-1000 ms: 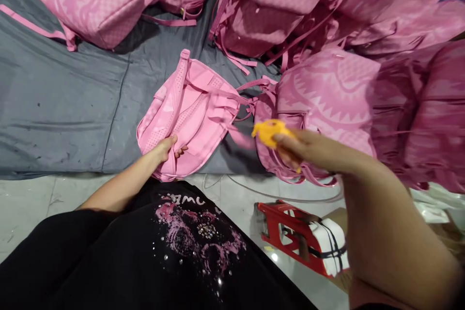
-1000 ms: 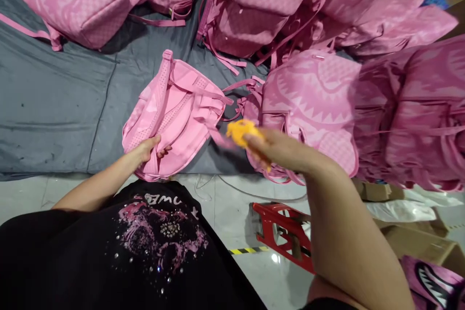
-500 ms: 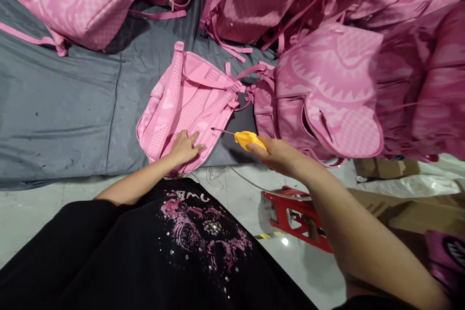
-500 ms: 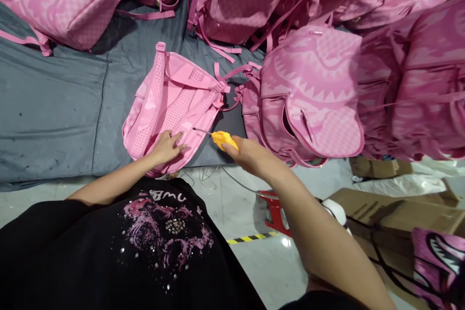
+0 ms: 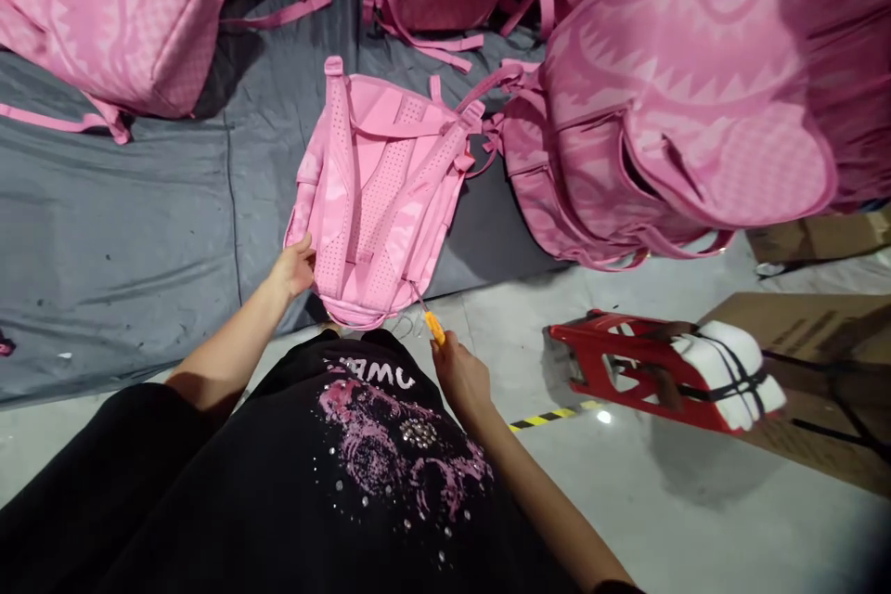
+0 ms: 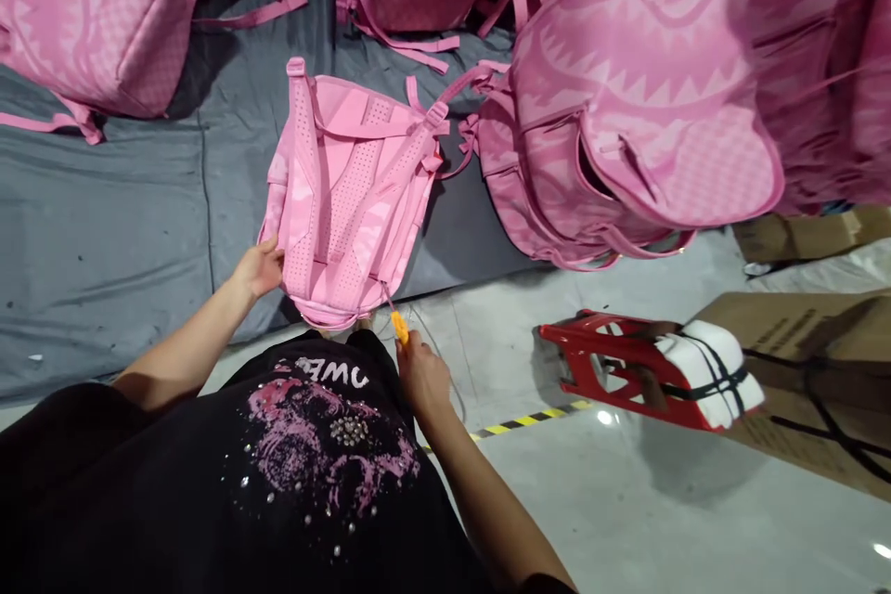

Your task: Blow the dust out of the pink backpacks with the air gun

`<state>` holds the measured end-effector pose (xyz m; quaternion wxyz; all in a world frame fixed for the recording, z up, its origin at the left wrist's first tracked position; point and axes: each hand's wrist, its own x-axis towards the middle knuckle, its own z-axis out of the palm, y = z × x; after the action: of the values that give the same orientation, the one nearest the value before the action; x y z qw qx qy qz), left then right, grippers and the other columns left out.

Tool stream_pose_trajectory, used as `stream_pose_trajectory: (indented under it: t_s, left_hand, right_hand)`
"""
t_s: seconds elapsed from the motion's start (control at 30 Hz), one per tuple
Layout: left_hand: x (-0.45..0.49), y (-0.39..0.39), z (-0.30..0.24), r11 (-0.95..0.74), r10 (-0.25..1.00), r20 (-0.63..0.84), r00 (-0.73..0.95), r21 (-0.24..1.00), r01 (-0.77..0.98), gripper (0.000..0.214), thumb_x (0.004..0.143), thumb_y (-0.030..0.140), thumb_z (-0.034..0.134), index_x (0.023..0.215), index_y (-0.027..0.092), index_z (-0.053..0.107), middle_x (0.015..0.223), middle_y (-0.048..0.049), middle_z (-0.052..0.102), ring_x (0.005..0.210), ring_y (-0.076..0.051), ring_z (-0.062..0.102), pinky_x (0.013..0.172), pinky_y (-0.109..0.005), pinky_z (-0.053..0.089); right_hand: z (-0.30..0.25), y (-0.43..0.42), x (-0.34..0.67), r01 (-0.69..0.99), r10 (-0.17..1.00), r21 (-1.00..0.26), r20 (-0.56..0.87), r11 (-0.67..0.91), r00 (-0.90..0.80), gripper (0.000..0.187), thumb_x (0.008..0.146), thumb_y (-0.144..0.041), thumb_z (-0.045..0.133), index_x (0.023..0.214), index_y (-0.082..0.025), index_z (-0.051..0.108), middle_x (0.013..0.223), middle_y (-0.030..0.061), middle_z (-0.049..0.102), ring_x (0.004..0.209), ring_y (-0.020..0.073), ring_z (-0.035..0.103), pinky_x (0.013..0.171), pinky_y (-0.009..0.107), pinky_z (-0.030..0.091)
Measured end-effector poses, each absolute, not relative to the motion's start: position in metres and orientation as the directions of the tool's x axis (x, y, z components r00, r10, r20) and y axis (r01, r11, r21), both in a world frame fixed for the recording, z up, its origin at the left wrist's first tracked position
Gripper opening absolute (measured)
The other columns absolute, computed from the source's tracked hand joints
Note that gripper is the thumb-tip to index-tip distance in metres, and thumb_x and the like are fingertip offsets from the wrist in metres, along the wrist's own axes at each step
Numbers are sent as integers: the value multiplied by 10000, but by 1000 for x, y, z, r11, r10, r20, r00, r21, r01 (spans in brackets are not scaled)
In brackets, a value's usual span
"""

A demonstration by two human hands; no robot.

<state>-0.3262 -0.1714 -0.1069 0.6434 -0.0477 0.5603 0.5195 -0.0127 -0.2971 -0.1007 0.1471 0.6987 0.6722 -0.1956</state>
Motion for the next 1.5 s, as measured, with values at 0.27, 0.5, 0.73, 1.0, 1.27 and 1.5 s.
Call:
stream_pose_trajectory:
  t_s: [0.27, 0.5, 0.73, 1.0, 1.27, 1.5]
  left_hand:
    - [-316, -176, -122, 499, 793, -584, 171, 463, -732, 363, 1001, 432, 431, 1048, 134, 633, 872, -115, 727, 968, -266, 724, 978, -482, 547]
    - [-309, -164, -127, 512, 855, -418, 307, 595, -620, 737, 942, 690, 355, 1347, 106, 550, 1109, -189, 737, 1190, -350, 653, 1040, -550, 504]
    - [-304, -167, -118, 544, 838, -437, 327, 621, -564, 913, 890, 795, 271, 1379, 63, 513, 1176, -228, 707, 1278, -385, 585, 1058, -575, 481]
    - [-290, -152, -115, 386, 912, -389, 128, 712, -586, 921, 867, 830, 276, 1366, 97, 525, 1209, -195, 694, 1299, -390, 560, 1062, -582, 472]
    - [-282, -160, -95, 478, 874, -476, 94, 811, -337, 782, 865, 757, 405, 1265, 107, 576, 1187, -206, 683, 1228, -362, 608, 1005, -528, 516]
    - [-267, -214, -117, -241, 967, 195, 166, 471, 849, 879, 775, 396, 737, 1538, 209, 343, 1679, -178, 113, 1552, -395, 46, 1226, -625, 108]
  right_hand:
    - [-122, -267, -42, 970, 922, -241, -366, 38, -127, 317, 1044, -392, 423, 1243, -186, 560, 980, 94, 754, 861, 234, 711, 636, 280, 355]
    - [-113, -273, -31, 985, 957, -170, -288, -30, -21, 340, 1039, -383, 425, 1261, -165, 563, 1030, 111, 741, 813, 215, 689, 594, 278, 297]
    - [-120, -262, -28, 945, 955, -237, -246, -227, 167, 327, 1052, -375, 389, 1185, -130, 562, 913, 107, 722, 726, 190, 639, 580, 270, 213]
    - [-106, -257, -8, 939, 961, -299, -259, -172, 93, 322, 1029, -364, 402, 1178, -134, 570, 879, 112, 716, 719, 214, 641, 581, 271, 238]
    - [-115, -305, 14, 925, 948, -305, -287, -228, 139, 325, 1019, -335, 369, 1143, -116, 575, 795, 110, 701, 650, 201, 613, 575, 261, 251]
    - [-127, -328, -21, 948, 903, -296, -430, -117, -23, 279, 1026, -361, 419, 1161, -177, 580, 885, 96, 741, 772, 222, 691, 609, 270, 301]
